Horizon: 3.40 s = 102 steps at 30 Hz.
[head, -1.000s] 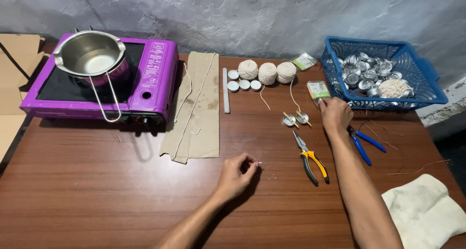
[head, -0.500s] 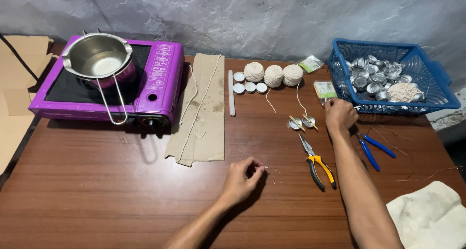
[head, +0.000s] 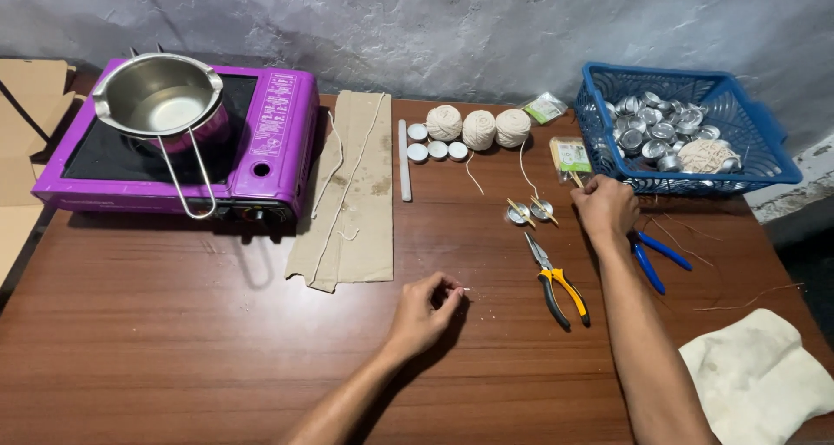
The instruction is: The person is preparing candle wicks by cutting cotton twine and crimping metal wick tabs onto the ends using pliers.
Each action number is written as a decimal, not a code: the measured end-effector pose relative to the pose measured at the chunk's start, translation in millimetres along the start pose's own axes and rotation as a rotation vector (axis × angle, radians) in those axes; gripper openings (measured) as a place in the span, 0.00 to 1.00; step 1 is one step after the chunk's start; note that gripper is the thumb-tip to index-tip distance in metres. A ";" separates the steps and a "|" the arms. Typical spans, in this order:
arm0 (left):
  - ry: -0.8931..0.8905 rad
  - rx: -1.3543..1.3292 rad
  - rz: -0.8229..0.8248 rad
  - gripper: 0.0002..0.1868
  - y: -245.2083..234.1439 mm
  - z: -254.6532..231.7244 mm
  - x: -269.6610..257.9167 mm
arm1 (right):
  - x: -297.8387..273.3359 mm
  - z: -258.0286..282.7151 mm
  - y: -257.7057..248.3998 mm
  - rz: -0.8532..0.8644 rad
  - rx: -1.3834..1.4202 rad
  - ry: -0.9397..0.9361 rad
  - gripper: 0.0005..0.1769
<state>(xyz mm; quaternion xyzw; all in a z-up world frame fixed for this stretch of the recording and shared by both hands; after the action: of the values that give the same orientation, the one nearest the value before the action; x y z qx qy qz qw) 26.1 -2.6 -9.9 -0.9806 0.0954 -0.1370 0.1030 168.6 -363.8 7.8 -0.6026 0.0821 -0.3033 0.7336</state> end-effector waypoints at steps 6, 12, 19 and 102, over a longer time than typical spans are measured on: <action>0.005 -0.008 -0.019 0.03 -1.0 1.2 -0.7 | -11.1 -28.9 -1.8 0.006 0.045 -0.025 0.09; 0.011 -0.031 -0.051 0.03 0.5 9.9 0.3 | -59.7 -32.8 -44.6 -0.026 0.211 -0.031 0.08; -0.016 -0.077 -0.059 0.02 -2.4 5.1 -0.2 | -111.7 -38.8 -36.1 0.099 0.673 -0.033 0.05; -0.266 -0.360 -0.052 0.06 2.9 33.2 5.7 | -237.0 75.2 0.3 0.551 1.254 -0.281 0.14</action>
<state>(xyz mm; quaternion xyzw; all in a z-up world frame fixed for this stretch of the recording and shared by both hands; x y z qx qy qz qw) 40.5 -0.8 -40.4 -0.9947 0.0786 0.0100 -0.0654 15.1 -172.1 -31.1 -0.0563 -0.0543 -0.0158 0.9968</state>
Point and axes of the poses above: each hand's wrist, its own x-axis towards the middle knuckle, its own y-axis out of the palm, z = x × y, the point moved 2 cm from there along x, towards the middle knuckle, and after that the axes turned 2 degrees about -x, right-handed, at the moved point
